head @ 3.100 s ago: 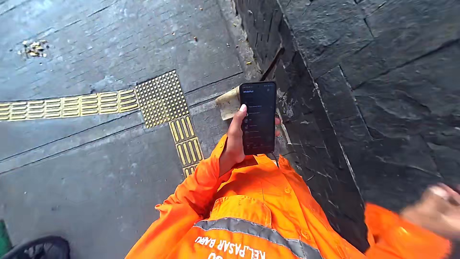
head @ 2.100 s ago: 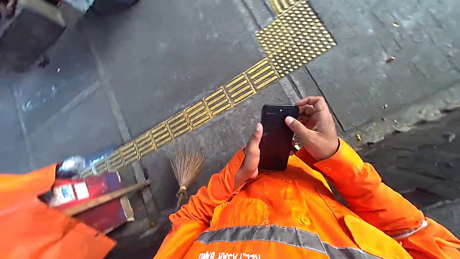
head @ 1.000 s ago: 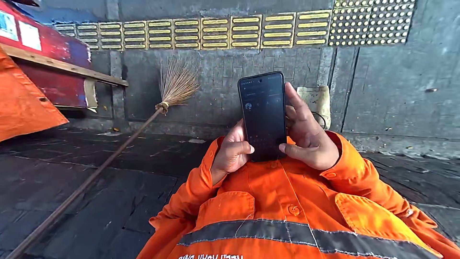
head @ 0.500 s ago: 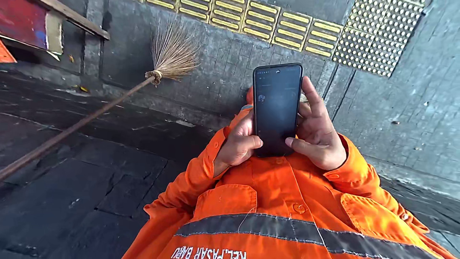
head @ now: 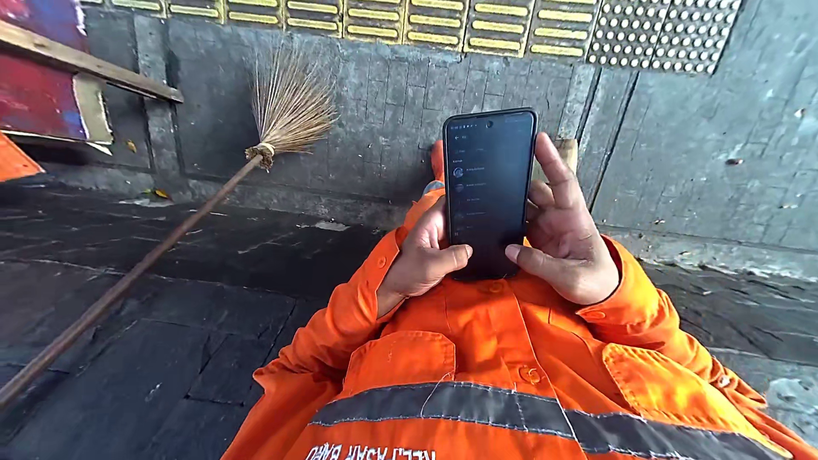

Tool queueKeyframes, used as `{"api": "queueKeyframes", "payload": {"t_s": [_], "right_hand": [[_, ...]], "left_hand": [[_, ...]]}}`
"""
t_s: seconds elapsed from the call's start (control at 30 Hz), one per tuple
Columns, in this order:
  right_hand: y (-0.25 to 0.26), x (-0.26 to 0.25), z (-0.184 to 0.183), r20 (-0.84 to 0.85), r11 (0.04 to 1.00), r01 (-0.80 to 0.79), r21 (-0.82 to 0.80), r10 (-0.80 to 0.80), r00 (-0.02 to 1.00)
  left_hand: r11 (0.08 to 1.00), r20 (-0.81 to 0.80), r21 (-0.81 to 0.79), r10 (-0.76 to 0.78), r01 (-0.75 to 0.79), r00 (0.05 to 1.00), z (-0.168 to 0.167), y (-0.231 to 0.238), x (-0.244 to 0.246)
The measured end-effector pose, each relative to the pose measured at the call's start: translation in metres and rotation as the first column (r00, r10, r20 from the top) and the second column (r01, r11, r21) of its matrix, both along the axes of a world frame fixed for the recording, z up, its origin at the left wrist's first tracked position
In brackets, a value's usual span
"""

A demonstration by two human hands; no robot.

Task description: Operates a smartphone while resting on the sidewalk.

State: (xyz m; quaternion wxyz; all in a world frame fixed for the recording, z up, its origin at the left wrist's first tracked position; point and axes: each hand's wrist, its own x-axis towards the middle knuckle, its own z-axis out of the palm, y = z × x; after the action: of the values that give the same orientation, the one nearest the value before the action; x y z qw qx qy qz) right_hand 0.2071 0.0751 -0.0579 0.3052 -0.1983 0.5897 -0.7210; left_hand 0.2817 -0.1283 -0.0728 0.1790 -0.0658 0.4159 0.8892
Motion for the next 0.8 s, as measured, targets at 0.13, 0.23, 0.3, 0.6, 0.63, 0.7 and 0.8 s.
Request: {"api": "queueKeyframes", "payload": {"t_s": [0.13,0.23,0.3,0.6,0.63,0.7,0.8], "right_hand": [[0.016,0.001,0.000,-0.033,0.999,0.044,0.006,-0.044,0.998],[0.026,-0.004,-0.002,-0.087,0.996,0.087,0.005,-0.086,0.993],[0.029,-0.013,0.000,-0.118,0.993,0.117,0.001,-0.116,0.986],[0.017,-0.036,0.008,-0.106,0.988,0.141,-0.056,-0.146,0.984],[0.015,-0.034,0.008,-0.100,0.985,0.166,-0.050,-0.170,0.980],[0.011,-0.032,0.007,-0.113,0.979,0.202,-0.038,-0.205,0.972],[0.010,-0.033,0.007,-0.086,0.981,0.178,-0.070,-0.184,0.979]], "left_hand": [[0.999,0.001,0.024,-0.042,0.042,0.999,0.000,0.011,-0.007],[0.998,-0.010,0.023,-0.063,0.063,0.998,0.001,0.017,-0.011],[0.997,-0.013,0.022,-0.076,0.076,0.997,0.002,0.021,-0.011],[0.994,-0.024,0.001,-0.110,0.110,0.994,0.004,0.024,-0.006],[0.994,-0.027,0.004,-0.112,0.112,0.993,0.005,0.024,-0.006],[0.994,-0.032,0.003,-0.106,0.107,0.994,0.006,0.023,-0.004],[0.995,-0.018,0.044,-0.092,0.092,0.996,0.007,0.022,-0.001]]}}
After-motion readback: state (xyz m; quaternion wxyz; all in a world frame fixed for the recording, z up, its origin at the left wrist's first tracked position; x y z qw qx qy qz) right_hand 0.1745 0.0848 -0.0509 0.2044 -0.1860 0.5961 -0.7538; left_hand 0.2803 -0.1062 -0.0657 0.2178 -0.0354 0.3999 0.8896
